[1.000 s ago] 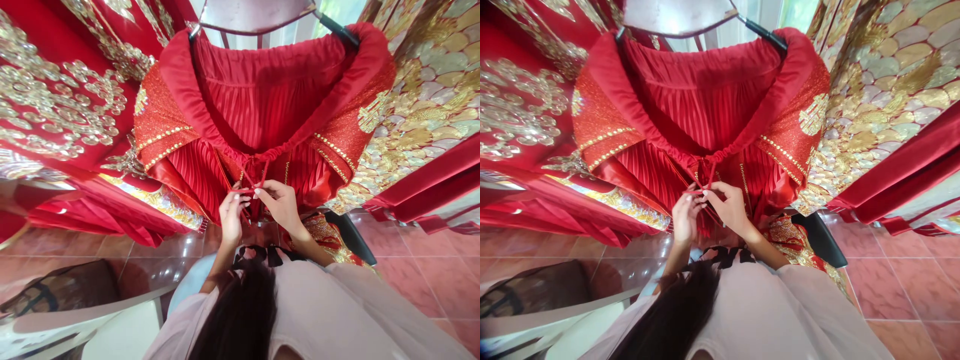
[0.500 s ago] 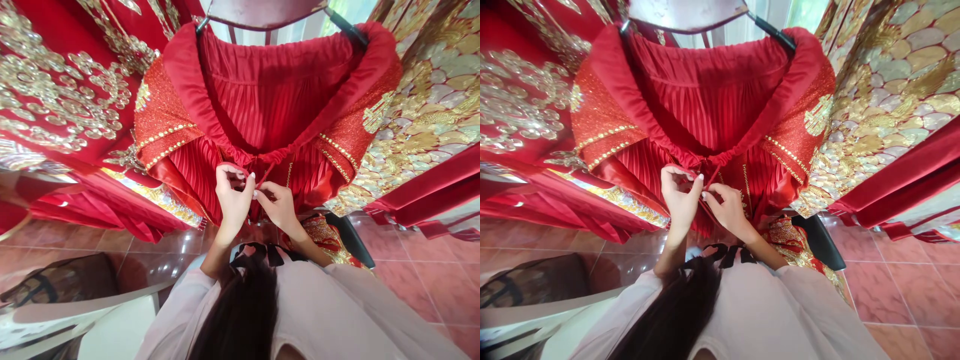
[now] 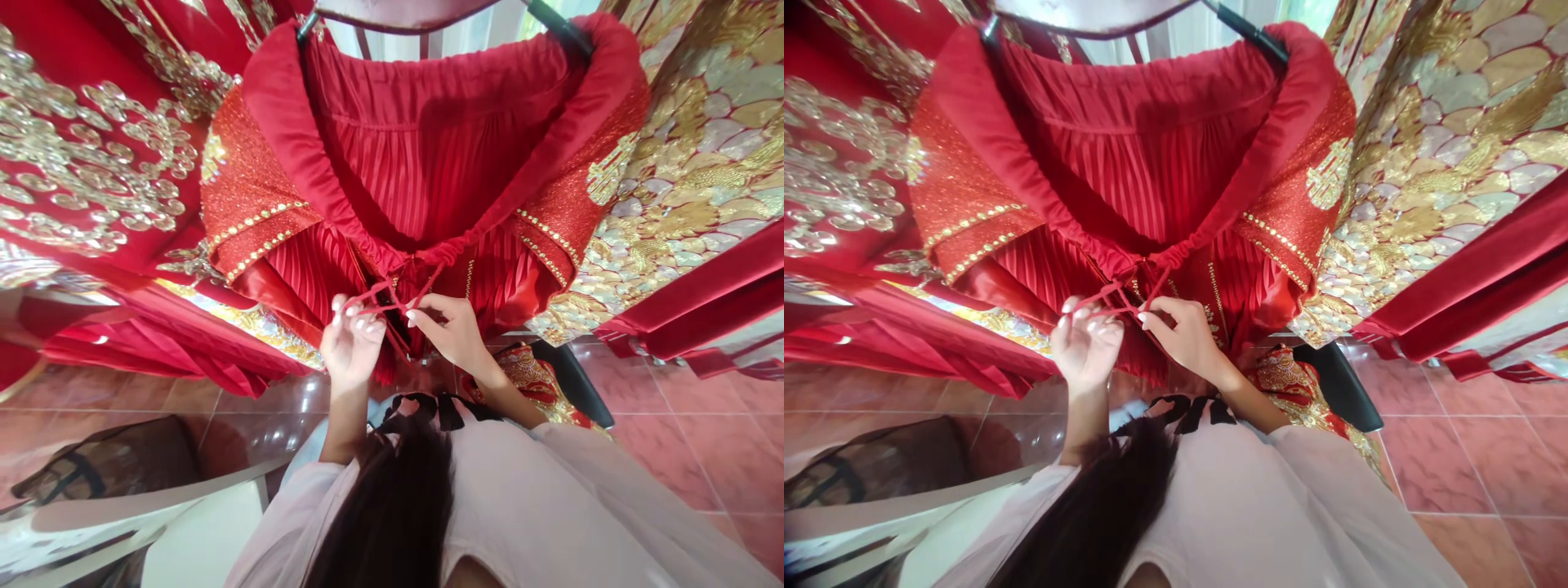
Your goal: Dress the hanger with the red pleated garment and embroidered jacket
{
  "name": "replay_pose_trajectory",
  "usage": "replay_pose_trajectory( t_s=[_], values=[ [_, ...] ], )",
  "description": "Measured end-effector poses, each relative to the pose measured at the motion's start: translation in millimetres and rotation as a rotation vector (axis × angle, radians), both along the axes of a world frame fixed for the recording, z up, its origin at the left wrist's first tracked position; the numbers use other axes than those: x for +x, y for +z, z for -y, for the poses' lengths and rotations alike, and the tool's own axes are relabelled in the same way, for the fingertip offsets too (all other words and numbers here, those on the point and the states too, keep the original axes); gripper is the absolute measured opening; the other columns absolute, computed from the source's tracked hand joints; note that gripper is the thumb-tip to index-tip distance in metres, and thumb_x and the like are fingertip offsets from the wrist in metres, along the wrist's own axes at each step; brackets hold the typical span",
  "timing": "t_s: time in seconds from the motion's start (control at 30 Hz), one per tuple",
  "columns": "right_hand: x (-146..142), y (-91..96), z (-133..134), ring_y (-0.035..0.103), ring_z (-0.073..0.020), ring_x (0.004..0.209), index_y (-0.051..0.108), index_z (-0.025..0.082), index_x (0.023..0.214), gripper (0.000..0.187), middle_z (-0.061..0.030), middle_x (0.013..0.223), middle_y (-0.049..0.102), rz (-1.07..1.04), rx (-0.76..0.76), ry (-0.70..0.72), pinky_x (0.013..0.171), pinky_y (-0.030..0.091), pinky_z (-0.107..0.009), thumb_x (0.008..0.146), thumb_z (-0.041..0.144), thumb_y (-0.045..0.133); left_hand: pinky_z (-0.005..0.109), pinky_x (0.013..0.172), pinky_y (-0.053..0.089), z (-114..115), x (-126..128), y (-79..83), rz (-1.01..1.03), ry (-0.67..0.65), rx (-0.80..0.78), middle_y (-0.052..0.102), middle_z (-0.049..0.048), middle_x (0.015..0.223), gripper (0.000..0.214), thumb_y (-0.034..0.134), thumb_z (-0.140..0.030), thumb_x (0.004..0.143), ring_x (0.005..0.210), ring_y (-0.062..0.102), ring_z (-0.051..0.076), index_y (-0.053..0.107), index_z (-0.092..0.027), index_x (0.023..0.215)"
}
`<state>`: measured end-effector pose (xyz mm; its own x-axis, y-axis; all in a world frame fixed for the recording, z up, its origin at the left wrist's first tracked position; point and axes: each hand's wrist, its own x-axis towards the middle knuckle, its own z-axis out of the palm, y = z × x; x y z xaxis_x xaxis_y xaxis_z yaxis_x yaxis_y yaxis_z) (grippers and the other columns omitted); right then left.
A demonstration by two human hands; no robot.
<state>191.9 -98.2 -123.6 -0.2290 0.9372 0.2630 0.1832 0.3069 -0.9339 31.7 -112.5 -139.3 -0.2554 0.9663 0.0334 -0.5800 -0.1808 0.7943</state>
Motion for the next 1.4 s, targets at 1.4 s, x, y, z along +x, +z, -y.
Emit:
replay_pose_trajectory(
  t_s=[1.4],
  values=[
    [103, 75.9, -57, 0.033, -0.0061, 0.044, 0.070, 0.015, 0.077, 0.017, 0.0035, 0.047, 0.043, 0.282, 0.573, -0.345, 0.048, 0.028, -0.020, 0.081, 0.028, 0.061, 0.025, 0.051, 0.026, -54, -76, 103.2, -1.099, 0.664, 0.492, 0.048, -0.0051, 0.052, 0.022, 0.073, -0.030, 0.075, 0.051, 0.039, 0.007, 0.060, -0.019, 0.060]
  ],
)
